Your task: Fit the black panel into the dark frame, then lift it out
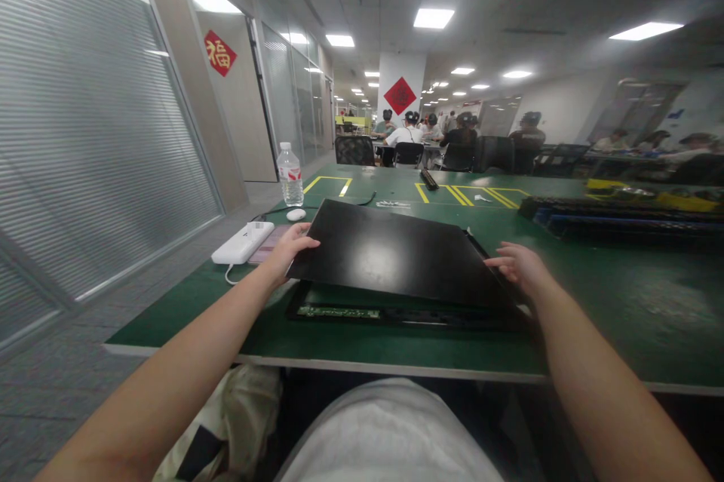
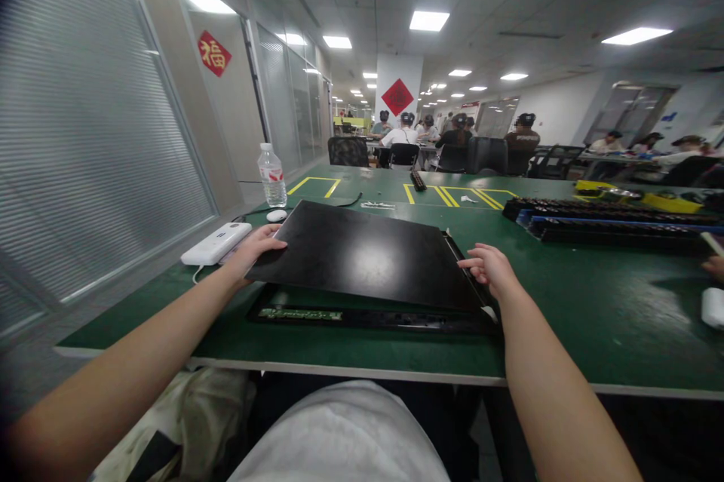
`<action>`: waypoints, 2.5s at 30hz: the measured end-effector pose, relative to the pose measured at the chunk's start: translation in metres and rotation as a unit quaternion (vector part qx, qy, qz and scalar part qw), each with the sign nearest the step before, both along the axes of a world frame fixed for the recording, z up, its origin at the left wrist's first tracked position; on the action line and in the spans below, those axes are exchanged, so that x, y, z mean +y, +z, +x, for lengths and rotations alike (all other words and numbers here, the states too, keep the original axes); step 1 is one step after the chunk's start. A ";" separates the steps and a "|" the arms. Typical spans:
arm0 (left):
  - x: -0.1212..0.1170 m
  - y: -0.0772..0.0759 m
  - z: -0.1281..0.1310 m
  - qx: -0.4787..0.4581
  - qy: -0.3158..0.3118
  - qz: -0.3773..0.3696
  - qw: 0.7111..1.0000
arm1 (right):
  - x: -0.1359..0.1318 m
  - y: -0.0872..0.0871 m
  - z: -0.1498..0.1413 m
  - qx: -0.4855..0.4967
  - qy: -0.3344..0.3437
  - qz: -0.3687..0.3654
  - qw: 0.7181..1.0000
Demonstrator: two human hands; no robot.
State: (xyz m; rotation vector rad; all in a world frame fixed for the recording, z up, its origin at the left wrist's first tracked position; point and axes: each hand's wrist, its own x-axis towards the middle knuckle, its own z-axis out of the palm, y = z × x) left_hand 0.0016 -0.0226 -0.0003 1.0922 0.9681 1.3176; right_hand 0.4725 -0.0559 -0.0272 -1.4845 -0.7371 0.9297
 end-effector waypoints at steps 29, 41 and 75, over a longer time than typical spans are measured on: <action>-0.003 0.001 0.002 0.096 -0.008 -0.020 0.995 | -0.003 0.001 -0.006 -0.081 -0.026 -0.019 0.996; 0.001 -0.008 0.003 0.093 -0.045 -0.015 0.995 | -0.005 0.002 -0.003 -0.089 -0.052 0.003 0.995; 0.007 -0.016 0.002 0.095 -0.082 -0.022 0.992 | -0.002 -0.007 0.004 -0.334 -0.048 -0.051 0.940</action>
